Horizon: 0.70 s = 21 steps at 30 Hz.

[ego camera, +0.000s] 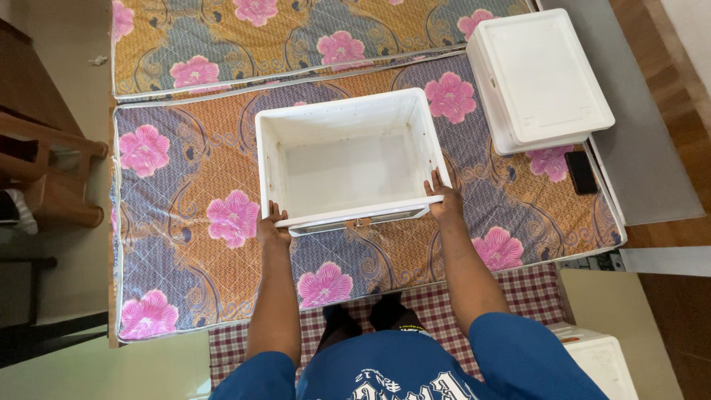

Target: The person assembles a white plastic storage box by hand. They remove the lid, separate the frame from the base, then reassemble the frame and base, and finally place the lid back on top.

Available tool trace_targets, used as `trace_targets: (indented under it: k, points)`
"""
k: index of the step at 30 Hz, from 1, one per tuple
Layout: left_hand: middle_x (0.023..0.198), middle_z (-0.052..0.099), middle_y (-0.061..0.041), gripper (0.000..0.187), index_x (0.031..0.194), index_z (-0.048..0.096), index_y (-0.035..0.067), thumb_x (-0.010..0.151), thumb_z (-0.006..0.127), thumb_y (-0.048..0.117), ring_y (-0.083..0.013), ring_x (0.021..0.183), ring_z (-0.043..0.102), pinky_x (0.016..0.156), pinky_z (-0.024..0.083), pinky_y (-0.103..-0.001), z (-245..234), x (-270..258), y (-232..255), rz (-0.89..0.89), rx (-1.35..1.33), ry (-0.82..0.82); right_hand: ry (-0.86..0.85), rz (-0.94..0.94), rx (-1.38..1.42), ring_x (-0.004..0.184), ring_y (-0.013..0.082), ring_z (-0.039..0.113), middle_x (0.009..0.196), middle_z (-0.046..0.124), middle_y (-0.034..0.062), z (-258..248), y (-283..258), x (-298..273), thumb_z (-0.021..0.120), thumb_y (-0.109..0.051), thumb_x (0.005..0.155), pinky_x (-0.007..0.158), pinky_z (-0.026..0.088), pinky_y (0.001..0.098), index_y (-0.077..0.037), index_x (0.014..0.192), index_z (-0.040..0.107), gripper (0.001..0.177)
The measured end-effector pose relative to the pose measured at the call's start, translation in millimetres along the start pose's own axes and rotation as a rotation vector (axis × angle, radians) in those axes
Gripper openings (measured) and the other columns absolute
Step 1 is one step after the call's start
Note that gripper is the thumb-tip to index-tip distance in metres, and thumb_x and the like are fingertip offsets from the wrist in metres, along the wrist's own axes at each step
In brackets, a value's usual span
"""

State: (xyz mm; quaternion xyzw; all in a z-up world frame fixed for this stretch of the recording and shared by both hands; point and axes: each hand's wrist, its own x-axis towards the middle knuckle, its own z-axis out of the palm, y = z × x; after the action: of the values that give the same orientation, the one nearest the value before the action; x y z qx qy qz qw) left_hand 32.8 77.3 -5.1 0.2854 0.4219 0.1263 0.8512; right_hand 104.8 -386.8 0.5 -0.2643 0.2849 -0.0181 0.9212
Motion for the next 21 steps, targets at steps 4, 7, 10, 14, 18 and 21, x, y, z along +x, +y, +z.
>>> trace_targets:
  k: [4,7,10,14,18,21]
  points:
    - [0.144,0.057,-0.004,0.083,0.153,0.044,0.015,0.08,0.032,-0.023,-0.0195,0.138,0.055,0.103,0.052,-0.041,-7.7,-2.5,-3.1,-0.006,-0.01,0.003,0.014,0.005,0.012,0.135,0.023,0.057,0.145,0.058,0.012,-6.8,1.0,-4.6,0.037,0.022,0.08,0.117,0.045,0.0528,-0.005,0.147,0.05,0.073]
    - [0.144,0.058,-0.004,0.083,0.152,0.044,0.015,0.08,0.031,-0.023,-0.0192,0.137,0.056,0.103,0.052,-0.041,-2.9,1.5,-3.8,-0.011,-0.019,0.004,-0.015,-0.018,-0.039,0.134,0.0219,0.057,0.144,0.059,0.0108,-5.8,-0.9,-2.3,0.032,0.022,0.074,0.115,0.045,0.0543,-0.008,0.146,0.05,0.08]
    - [0.143,0.059,-0.004,0.083,0.151,0.046,0.015,0.079,0.031,-0.022,-0.0193,0.136,0.057,0.102,0.053,-0.04,-3.5,2.4,-2.9,-0.021,-0.036,0.036,-0.054,-0.011,-0.044,0.135,0.0208,0.057,0.144,0.059,0.0097,-5.7,-0.1,-4.1,0.032,0.022,0.074,0.115,0.044,0.0545,-0.009,0.148,0.05,0.082]
    - [0.143,0.059,-0.004,0.084,0.152,0.046,0.015,0.079,0.03,-0.023,-0.0195,0.137,0.057,0.102,0.053,-0.041,-4.3,-0.5,-4.0,-0.019,-0.026,0.019,-0.045,-0.033,-0.015,0.134,0.0187,0.056,0.147,0.058,0.0051,-7.8,-2.9,-12.2,0.036,0.02,0.078,0.114,0.043,0.0535,-0.014,0.15,0.047,0.081]
    - [0.146,0.058,-0.005,0.084,0.154,0.039,0.018,0.081,0.033,-0.023,-0.0211,0.139,0.055,0.104,0.052,-0.042,-8.0,-1.5,4.9,-0.034,-0.034,0.047,-0.01,-0.038,-0.061,0.133,0.018,0.056,0.147,0.058,0.0038,4.4,3.9,-9.3,0.035,0.023,0.074,0.113,0.044,0.0542,-0.017,0.15,0.046,0.086]
    - [0.147,0.057,-0.005,0.087,0.156,0.038,0.017,0.08,0.031,-0.025,-0.0217,0.14,0.054,0.104,0.052,-0.042,-1.3,-0.1,-2.9,-0.026,-0.032,0.019,0.019,-0.053,-0.055,0.132,0.0205,0.057,0.149,0.057,0.0064,3.3,-3.5,-5.9,0.038,0.022,0.076,0.113,0.044,0.056,-0.015,0.151,0.046,0.084]
